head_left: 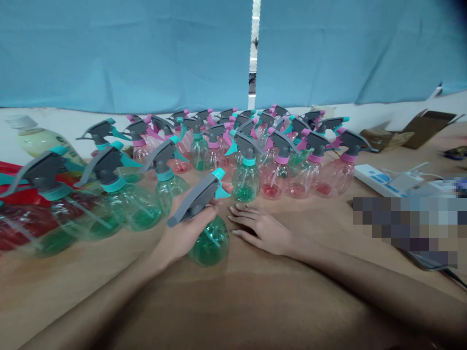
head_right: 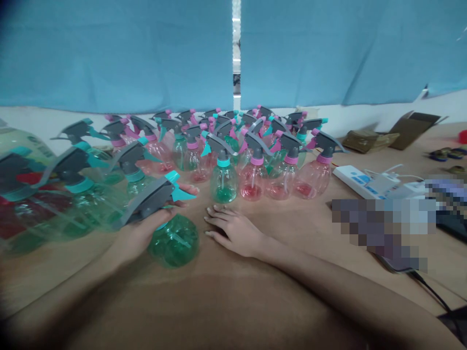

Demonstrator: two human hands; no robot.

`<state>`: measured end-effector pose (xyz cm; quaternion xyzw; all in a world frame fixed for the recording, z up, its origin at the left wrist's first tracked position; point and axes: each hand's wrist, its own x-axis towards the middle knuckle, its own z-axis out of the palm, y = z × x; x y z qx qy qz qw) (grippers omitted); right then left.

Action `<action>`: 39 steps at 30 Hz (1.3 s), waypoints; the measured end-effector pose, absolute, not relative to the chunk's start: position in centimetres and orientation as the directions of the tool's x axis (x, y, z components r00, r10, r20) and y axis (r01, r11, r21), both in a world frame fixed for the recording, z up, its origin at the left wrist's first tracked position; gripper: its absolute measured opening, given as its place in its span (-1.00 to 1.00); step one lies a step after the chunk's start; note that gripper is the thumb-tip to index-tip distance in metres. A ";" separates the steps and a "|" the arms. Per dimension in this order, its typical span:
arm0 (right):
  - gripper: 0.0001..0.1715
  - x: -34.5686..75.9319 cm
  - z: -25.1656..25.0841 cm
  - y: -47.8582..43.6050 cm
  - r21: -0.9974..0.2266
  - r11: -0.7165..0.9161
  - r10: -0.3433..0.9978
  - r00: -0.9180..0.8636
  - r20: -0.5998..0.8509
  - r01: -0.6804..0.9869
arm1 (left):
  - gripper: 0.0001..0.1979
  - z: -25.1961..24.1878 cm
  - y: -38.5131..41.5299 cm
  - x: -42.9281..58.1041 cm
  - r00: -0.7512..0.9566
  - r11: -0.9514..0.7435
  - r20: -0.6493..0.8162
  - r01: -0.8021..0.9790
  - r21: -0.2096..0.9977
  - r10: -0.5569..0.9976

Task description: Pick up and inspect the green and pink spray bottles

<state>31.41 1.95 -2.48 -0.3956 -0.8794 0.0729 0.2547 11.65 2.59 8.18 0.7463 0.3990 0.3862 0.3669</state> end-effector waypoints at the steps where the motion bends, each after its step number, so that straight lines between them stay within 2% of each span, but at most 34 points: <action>1: -0.49 31.4 -2.5 1.9 -0.329 0.676 0.733 -0.557 0.390 0.659 | -0.84 8.1 2.6 11.6 0.381 -0.411 0.283 0.315 0.855 0.880; 18: -0.48 31.4 -2.5 1.9 -0.313 0.670 0.738 -0.557 0.382 0.673 | -0.78 8.0 2.8 11.6 0.395 -0.402 0.269 0.305 0.863 0.879; 26: -0.49 31.4 -2.4 1.9 -0.329 0.671 0.738 -0.559 0.377 0.665 | -0.67 7.6 3.0 11.2 0.421 -0.459 0.317 0.295 0.838 0.850; 34: -0.48 31.3 -2.4 1.9 -0.350 0.667 0.744 -0.556 0.372 0.658 | -0.81 8.0 2.8 11.5 0.417 -0.400 0.255 0.306 0.864 0.872; 39: -0.49 31.3 -2.3 1.8 -0.337 0.670 0.740 -0.560 0.372 0.661 | -0.81 7.9 2.7 11.3 0.410 -0.385 0.235 0.332 0.861 0.881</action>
